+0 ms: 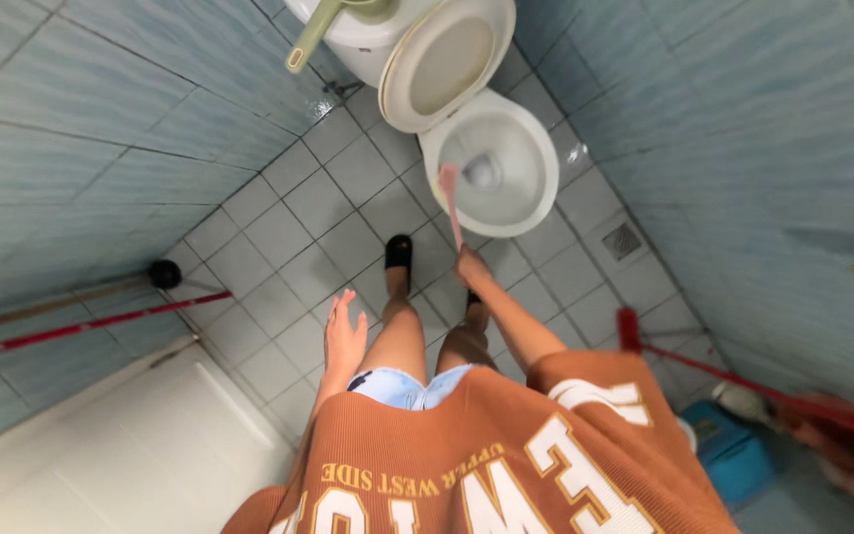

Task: The person cleans a toilet by scrubbing the bowl with a brush, pouring water from a green pitcher, and applying a cleaning agent from a packet.

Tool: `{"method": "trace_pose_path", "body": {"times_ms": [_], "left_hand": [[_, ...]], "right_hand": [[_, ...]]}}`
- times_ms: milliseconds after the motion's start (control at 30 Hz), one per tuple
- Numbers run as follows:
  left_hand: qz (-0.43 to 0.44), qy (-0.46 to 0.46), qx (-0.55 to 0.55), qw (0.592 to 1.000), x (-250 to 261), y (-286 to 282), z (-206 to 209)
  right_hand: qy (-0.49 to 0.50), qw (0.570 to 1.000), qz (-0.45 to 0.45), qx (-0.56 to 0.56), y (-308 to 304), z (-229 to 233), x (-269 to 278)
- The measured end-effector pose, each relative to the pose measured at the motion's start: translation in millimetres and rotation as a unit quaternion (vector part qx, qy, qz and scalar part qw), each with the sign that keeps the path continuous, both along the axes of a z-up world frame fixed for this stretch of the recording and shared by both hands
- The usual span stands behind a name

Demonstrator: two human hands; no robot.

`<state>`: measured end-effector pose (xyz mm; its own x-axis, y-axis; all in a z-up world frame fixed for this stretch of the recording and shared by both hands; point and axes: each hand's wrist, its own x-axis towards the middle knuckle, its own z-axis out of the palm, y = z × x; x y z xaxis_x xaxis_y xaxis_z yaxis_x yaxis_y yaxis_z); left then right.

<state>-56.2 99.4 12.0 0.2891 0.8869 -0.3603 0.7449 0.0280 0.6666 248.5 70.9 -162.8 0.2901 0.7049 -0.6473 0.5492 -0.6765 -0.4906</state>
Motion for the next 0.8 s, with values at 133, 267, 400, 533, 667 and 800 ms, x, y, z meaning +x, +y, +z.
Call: {"method": "trace_pose_path", "body": {"times_ms": [133, 267, 400, 533, 667, 800], "left_hand": [[-0.028, 0.005, 0.009, 1.000, -25, 54, -11], [-0.080, 0.006, 0.018, 0.997, -37, 97, -24], [-0.141, 0.027, 0.009, 0.990, -28, 130, -21], [-0.172, 0.001, 0.033, 0.985, -19, 153, -13], [-0.186, -0.013, 0.028, 0.982, -17, 164, -24], [-0.211, -0.028, 0.020, 0.977, -17, 160, -44]], "right_hand": [[-0.079, 0.995, -0.044, 0.034, -62, 38, -25], [-0.063, 0.988, -0.047, -0.132, -78, 57, -40], [-0.126, 0.991, -0.045, 0.005, 3, 2, -75], [-0.111, 0.987, -0.115, -0.012, 64, -8, -89], [-0.107, 0.987, -0.104, -0.054, -21, 27, -88], [-0.119, 0.966, -0.179, -0.142, -104, 72, -91]]}}
